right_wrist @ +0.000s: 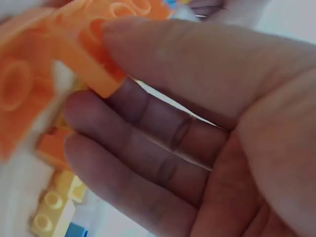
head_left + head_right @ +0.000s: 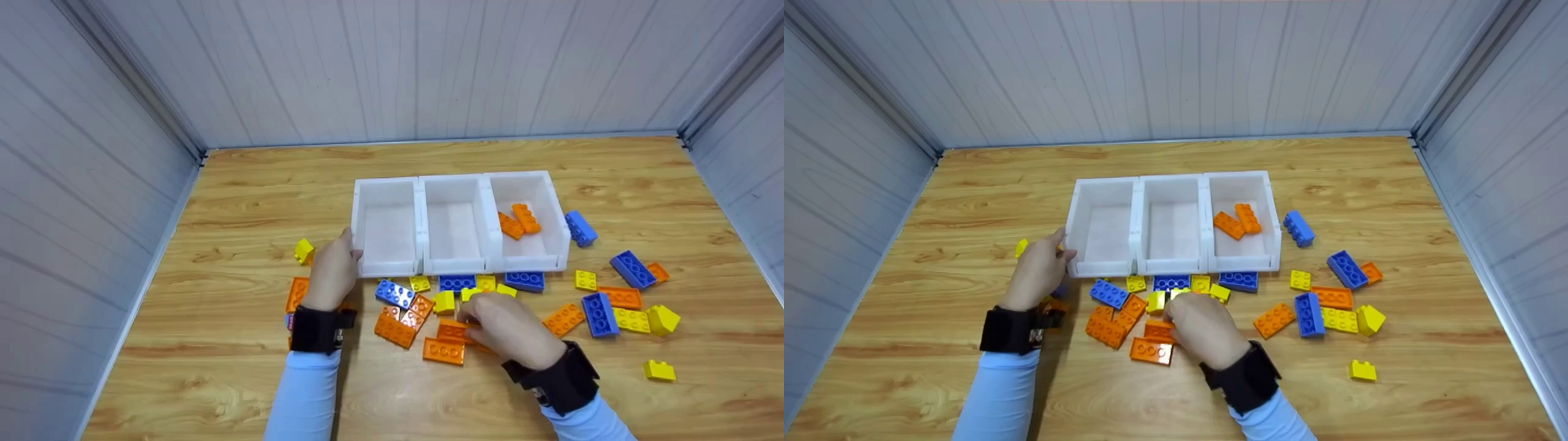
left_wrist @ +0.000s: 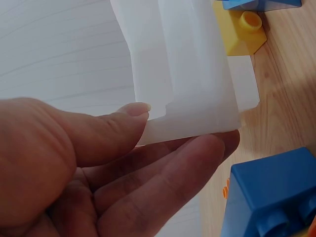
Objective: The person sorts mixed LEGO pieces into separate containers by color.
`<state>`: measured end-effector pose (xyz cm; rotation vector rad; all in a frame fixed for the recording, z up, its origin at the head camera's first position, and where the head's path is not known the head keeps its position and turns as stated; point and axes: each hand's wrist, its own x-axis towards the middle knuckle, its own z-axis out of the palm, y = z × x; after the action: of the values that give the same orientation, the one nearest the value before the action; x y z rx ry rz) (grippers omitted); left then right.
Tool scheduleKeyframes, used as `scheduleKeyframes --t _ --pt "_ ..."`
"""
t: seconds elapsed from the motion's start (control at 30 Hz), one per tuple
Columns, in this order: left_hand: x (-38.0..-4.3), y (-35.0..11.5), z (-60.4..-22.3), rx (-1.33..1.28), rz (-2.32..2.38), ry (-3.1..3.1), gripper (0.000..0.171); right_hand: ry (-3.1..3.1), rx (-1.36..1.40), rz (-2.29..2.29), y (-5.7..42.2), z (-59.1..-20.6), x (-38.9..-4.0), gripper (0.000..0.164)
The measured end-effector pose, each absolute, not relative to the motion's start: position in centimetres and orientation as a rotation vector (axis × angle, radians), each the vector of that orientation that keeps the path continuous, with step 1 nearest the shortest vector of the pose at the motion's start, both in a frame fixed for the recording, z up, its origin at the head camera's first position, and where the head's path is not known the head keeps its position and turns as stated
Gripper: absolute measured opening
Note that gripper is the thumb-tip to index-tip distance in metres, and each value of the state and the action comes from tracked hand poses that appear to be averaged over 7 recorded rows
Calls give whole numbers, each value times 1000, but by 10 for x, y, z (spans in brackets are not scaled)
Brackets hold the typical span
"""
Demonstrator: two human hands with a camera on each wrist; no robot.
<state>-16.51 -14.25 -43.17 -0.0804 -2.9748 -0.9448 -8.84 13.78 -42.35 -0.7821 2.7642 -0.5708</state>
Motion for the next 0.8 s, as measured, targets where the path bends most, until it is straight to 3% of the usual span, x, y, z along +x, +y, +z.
scheduleKeyframes --t 0.23,0.43,0.6,0.8 --pt "-164 -142 -431 -85 -951 -2972 48 2961 -678 -976 175 -405 -101 18" --pt "-165 -143 -433 -67 -949 -2980 49 3317 -384 -1210 205 -406 -113 26" --pt "-165 -143 -432 -60 -950 -2987 50 3459 -150 -1152 213 -419 -125 25" --pt "-164 -140 -430 -71 -922 -3003 50 3529 -107 -1048 214 -432 -132 25"
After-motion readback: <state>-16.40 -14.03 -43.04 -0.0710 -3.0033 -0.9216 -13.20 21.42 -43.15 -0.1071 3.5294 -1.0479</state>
